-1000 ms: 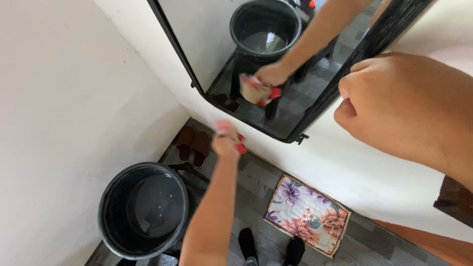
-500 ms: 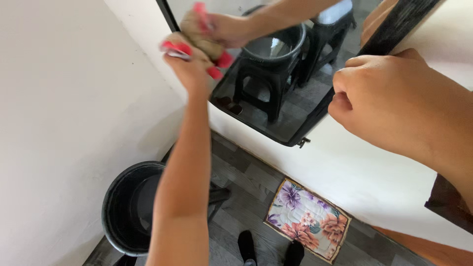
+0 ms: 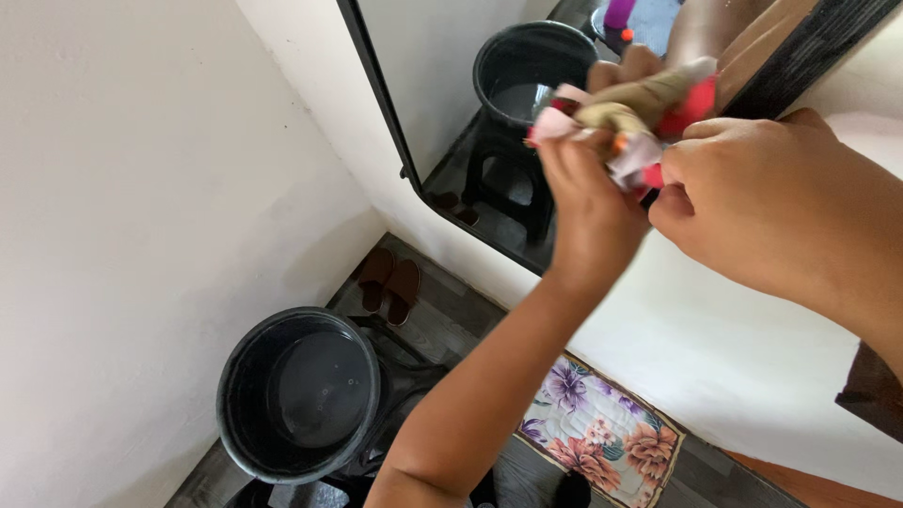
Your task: The person pours liquid from a purple bottle onto a cloth, then wipes a wall-mounted mirror with the cloth. They rinse the cloth in a bucket of water, wring it out, and continue wiping the mirror surface.
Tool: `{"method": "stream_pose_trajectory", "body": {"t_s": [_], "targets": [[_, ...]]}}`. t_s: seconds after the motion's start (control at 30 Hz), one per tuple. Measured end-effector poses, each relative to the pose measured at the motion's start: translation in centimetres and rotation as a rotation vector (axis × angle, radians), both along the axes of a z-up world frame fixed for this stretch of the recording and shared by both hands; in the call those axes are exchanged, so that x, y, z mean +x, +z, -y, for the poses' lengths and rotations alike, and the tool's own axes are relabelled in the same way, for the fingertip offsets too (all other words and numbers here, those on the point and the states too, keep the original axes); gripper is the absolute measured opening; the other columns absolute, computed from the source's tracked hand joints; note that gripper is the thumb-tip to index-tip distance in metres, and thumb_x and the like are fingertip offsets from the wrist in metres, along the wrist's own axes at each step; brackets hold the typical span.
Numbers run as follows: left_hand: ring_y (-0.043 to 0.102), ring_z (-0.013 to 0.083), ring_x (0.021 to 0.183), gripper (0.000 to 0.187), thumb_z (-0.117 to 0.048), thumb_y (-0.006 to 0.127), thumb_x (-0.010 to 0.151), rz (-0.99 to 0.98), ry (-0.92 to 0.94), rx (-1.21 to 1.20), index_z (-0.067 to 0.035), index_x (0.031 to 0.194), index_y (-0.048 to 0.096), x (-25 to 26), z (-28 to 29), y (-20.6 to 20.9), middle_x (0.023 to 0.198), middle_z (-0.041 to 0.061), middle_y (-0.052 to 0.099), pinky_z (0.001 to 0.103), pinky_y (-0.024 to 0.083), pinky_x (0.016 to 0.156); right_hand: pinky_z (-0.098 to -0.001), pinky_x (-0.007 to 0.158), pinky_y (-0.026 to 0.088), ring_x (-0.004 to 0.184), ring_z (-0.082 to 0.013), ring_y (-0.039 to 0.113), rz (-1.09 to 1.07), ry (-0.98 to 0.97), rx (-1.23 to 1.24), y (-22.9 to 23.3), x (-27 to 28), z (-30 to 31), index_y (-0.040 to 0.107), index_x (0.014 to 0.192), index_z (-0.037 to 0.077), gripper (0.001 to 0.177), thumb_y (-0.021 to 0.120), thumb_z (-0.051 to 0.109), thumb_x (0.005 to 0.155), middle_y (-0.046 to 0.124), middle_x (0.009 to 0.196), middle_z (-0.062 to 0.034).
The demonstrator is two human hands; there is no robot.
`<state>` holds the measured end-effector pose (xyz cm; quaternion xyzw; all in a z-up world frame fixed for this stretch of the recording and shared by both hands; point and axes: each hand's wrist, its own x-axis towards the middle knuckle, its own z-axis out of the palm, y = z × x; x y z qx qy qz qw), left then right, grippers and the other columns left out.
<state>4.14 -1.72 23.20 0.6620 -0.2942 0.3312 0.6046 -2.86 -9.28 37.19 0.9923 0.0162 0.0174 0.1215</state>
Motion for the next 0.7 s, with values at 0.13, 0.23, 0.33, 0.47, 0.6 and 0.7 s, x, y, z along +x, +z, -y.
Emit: {"method": "stream_pose_trajectory", "body": {"t_s": [0.13,0.23,0.33,0.47,0.6,0.7], "targets": [[0.045,0.0381,0.117,0.043,0.010,0.067,0.092,-0.001,-0.151,-0.016,0.004,0.127,0.042,-1.8,1.2,-1.9,0.129,0.025,0.043,0.043,0.041,0.105,-0.0358,0.070,0.057,0.073,-0.0237,0.071,-0.069,-0.032,-0.063,-0.4,-0.2,0.6,0.069,0.070,0.009,0.023,0.064,0.026,0.086,0.069,0.071,-0.0062],[0.050,0.0309,0.109,0.035,0.002,0.064,0.094,-0.080,-0.330,-0.009,0.000,0.124,0.046,-0.5,0.3,-4.1,0.121,0.018,0.049,0.040,0.045,0.097,-0.0355,0.069,0.056,0.070,-0.0223,0.070,-0.013,0.027,-0.033,-0.7,-0.4,1.2,0.067,0.067,0.011,0.023,0.067,0.026,0.083,0.068,0.069,-0.0040],[0.056,0.0236,0.102,0.023,-0.008,0.053,0.101,-0.428,-0.486,-0.103,-0.003,0.123,0.049,3.9,-3.9,-6.8,0.114,0.012,0.054,0.038,0.051,0.089,-0.0337,0.066,0.055,0.066,-0.0202,0.069,-0.022,0.006,0.012,-0.9,-0.2,1.3,0.065,0.065,0.010,0.023,0.068,0.024,0.083,0.067,0.070,-0.0015],[0.062,0.0242,0.112,0.028,-0.010,0.050,0.104,-0.596,0.025,-0.190,-0.003,0.131,0.052,14.0,-11.7,-10.0,0.121,0.013,0.063,0.037,0.049,0.098,-0.0308,0.063,0.055,0.062,-0.0178,0.068,-0.104,-0.090,-0.003,-0.6,0.0,0.6,0.064,0.065,0.010,0.024,0.066,0.022,0.086,0.066,0.072,-0.0003],[0.060,0.0226,0.117,0.036,-0.021,0.048,0.108,-0.756,-0.117,-0.545,-0.004,0.139,0.045,21.8,-13.9,-11.9,0.130,0.011,0.060,0.035,0.048,0.103,-0.0306,0.063,0.054,0.061,-0.0172,0.067,-0.119,-0.103,0.018,-0.1,0.1,0.1,0.064,0.065,0.008,0.026,0.065,0.021,0.087,0.066,0.071,-0.0003],[0.064,0.0272,0.114,0.034,-0.019,0.060,0.107,-0.620,0.077,-0.320,0.001,0.132,0.049,22.2,-12.0,-11.8,0.127,0.016,0.062,0.038,0.050,0.103,-0.0315,0.063,0.054,0.062,-0.0184,0.067,-0.110,-0.094,0.020,0.2,0.2,-0.1,0.065,0.065,0.007,0.026,0.065,0.021,0.086,0.066,0.071,-0.0017]]}}
